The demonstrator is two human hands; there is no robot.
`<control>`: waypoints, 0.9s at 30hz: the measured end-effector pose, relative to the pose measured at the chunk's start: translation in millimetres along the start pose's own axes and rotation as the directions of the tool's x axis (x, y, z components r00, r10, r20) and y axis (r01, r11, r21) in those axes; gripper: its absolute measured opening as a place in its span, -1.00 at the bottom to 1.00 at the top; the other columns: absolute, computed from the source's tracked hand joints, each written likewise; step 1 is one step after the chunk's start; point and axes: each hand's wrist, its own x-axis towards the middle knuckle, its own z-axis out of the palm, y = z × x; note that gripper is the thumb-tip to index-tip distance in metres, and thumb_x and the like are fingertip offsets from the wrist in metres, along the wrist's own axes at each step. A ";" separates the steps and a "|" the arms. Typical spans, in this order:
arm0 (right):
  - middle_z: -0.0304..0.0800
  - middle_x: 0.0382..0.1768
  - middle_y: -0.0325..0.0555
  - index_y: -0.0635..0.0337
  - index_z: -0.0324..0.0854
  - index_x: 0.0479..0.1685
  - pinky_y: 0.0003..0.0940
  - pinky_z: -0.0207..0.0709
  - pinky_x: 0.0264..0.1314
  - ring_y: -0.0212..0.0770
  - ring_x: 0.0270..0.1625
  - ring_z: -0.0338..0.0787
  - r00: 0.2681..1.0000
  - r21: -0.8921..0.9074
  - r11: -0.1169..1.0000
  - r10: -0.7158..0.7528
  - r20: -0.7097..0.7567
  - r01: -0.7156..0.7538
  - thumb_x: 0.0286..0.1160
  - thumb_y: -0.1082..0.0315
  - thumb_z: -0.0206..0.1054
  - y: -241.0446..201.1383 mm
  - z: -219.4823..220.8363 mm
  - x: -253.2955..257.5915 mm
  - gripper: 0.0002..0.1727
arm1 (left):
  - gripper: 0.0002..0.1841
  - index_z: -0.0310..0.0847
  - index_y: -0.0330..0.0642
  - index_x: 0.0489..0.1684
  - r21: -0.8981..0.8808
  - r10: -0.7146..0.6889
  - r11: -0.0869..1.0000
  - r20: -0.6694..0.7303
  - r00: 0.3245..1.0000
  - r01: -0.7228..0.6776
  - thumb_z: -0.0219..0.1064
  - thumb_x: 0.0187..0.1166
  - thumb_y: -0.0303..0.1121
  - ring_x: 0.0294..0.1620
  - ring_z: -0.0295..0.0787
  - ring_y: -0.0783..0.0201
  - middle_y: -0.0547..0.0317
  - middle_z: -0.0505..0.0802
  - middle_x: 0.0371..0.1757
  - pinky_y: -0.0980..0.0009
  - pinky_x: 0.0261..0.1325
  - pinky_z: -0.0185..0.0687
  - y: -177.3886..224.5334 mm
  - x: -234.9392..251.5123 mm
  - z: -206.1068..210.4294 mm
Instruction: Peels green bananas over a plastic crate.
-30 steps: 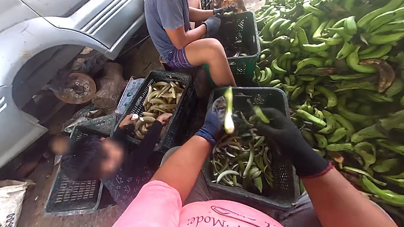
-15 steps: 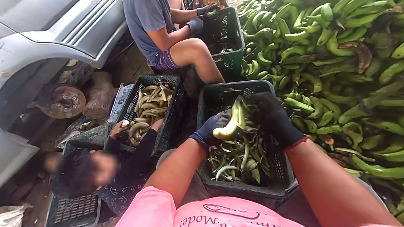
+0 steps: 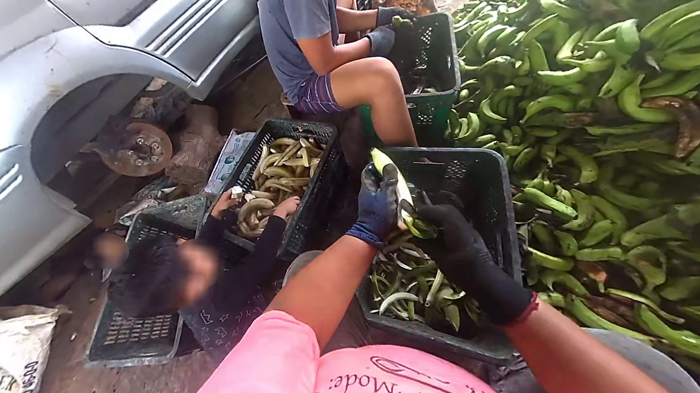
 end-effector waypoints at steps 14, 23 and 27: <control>0.68 0.34 0.14 0.17 0.65 0.33 0.19 0.56 0.44 0.11 0.38 0.70 0.978 -0.267 0.942 0.207 -0.013 -0.202 0.57 0.41 0.36 76.9 -44.5 42.4 -0.64 | -0.58 0.57 -0.03 0.45 0.087 -0.313 0.921 0.746 0.588 0.380 0.07 0.82 -0.03 0.08 0.80 0.25 0.07 0.82 0.15 0.23 0.18 0.75 -19.3 1.5 -27.9; 0.67 0.20 0.07 0.13 0.60 0.28 0.08 0.68 0.20 -0.02 0.19 0.72 0.985 -0.106 0.989 0.085 -0.153 -0.102 0.40 0.27 0.51 21.7 -37.8 26.1 -0.55 | -0.35 0.55 -0.02 0.46 -0.070 -0.287 0.944 0.308 0.907 0.323 0.11 0.67 0.30 0.06 0.83 0.17 0.03 0.85 0.15 0.14 0.13 0.78 -13.5 10.8 -23.4; 0.69 0.17 0.10 0.18 0.62 0.27 0.11 0.66 0.27 0.04 0.23 0.72 0.993 -0.090 0.996 -0.027 -0.115 0.017 0.38 0.32 0.50 5.0 4.2 3.5 -0.56 | -0.31 0.63 -0.09 0.34 -0.079 -0.287 0.954 0.025 0.958 0.288 0.17 0.61 0.34 0.04 0.78 0.10 -0.03 0.83 0.09 0.02 0.11 0.72 -13.1 10.8 -12.7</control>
